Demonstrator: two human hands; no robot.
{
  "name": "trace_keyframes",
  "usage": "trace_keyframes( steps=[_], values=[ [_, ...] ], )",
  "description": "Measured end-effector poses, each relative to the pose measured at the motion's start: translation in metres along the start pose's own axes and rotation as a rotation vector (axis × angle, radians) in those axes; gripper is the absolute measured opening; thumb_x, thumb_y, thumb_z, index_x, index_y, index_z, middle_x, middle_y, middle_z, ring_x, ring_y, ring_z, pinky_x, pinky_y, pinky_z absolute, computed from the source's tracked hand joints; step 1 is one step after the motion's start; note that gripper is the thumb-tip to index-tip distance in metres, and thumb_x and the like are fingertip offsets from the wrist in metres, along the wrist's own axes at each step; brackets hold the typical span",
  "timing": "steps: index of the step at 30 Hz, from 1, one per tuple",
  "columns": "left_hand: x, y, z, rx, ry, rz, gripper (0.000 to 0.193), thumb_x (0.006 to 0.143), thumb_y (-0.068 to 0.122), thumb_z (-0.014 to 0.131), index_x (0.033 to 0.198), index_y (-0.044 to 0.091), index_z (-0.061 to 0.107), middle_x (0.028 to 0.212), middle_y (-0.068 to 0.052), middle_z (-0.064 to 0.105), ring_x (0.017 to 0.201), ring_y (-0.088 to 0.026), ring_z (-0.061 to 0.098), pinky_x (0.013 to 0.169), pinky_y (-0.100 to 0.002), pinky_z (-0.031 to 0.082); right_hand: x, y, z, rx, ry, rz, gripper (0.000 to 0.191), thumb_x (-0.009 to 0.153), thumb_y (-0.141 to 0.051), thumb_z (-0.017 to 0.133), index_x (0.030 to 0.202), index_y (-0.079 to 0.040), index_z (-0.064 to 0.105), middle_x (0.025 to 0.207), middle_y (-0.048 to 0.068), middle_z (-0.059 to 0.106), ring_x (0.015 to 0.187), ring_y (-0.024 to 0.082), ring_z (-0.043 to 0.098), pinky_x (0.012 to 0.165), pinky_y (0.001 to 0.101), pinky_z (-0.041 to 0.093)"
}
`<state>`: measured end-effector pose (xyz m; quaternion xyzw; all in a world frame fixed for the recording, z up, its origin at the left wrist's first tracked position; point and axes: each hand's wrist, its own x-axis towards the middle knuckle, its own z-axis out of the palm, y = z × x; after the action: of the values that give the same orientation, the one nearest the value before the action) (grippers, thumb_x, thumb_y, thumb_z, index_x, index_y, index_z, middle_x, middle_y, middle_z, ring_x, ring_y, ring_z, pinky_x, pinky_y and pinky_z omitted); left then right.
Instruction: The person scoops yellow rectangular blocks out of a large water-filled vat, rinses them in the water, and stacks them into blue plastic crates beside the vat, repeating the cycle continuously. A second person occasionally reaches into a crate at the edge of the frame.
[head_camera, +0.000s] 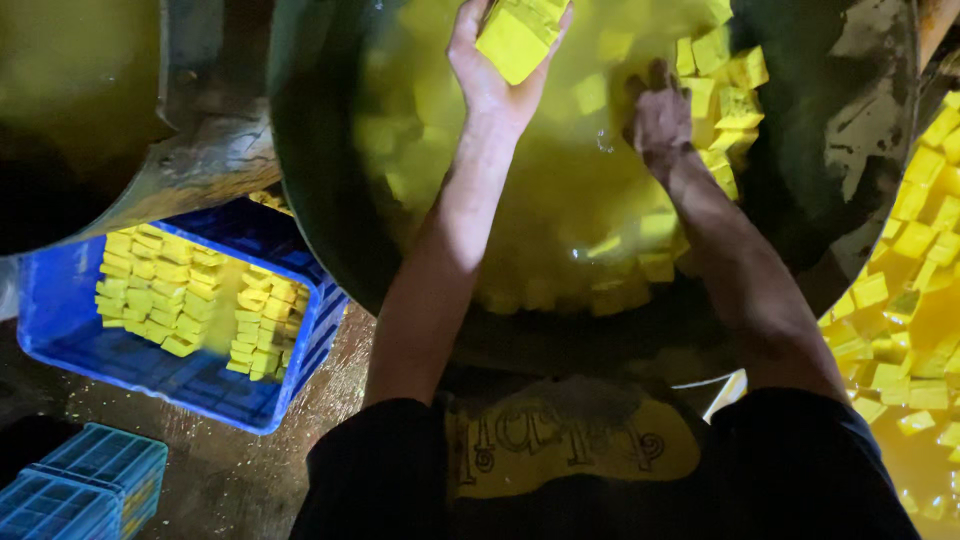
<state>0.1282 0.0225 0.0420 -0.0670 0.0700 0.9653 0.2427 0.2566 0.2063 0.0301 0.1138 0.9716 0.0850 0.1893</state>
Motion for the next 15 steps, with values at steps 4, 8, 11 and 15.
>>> trace_keyframes(
  steps=[4, 8, 11, 15],
  values=[
    [-0.005, 0.032, 0.015, 0.036, -0.136, 0.045, 0.034, 0.106, 0.033, 0.052, 0.113, 0.003, 0.065, 0.107, -0.013, 0.071, 0.100, -0.034, 0.067, 0.093, -0.058, 0.052, -0.004, 0.039, -0.007, 0.517, 0.264, -0.211, 0.016, 0.097, -0.019, 0.073, 0.110, -0.010, 0.072, 0.117, 0.011, 0.072, 0.106, 0.026, 0.066, 0.093, 0.0375, 0.058],
    [-0.019, 0.062, 0.023, 0.023, -0.135, 0.049, 0.033, 0.101, 0.033, 0.052, 0.108, 0.003, 0.064, 0.105, -0.012, 0.071, 0.102, -0.033, 0.068, 0.099, -0.061, 0.053, -0.016, 0.061, -0.025, 0.930, 0.357, -0.332, 0.032, 0.086, -0.016, 0.073, 0.115, -0.002, 0.074, 0.114, 0.014, 0.073, 0.099, 0.026, 0.071, 0.088, 0.0356, 0.060],
    [-0.027, 0.065, 0.030, -0.004, -0.221, 0.040, 0.031, 0.101, 0.032, 0.053, 0.107, 0.004, 0.064, 0.106, -0.012, 0.071, 0.103, -0.033, 0.068, 0.100, -0.061, 0.051, -0.011, 0.039, -0.040, 1.157, 0.284, -0.399, 0.022, 0.094, -0.020, 0.076, 0.110, -0.005, 0.074, 0.107, 0.014, 0.074, 0.097, 0.028, 0.074, 0.085, 0.0352, 0.061],
    [-0.035, 0.059, 0.047, -0.064, -0.204, -0.012, 0.030, 0.101, 0.031, 0.054, 0.110, 0.004, 0.066, 0.110, -0.013, 0.071, 0.107, -0.034, 0.067, 0.105, -0.061, 0.050, 0.015, -0.025, -0.050, 0.553, 0.235, -0.095, 0.023, 0.092, -0.034, 0.081, 0.097, -0.011, 0.079, 0.096, 0.015, 0.077, 0.081, 0.032, 0.074, 0.076, 0.0422, 0.058]
  ],
)
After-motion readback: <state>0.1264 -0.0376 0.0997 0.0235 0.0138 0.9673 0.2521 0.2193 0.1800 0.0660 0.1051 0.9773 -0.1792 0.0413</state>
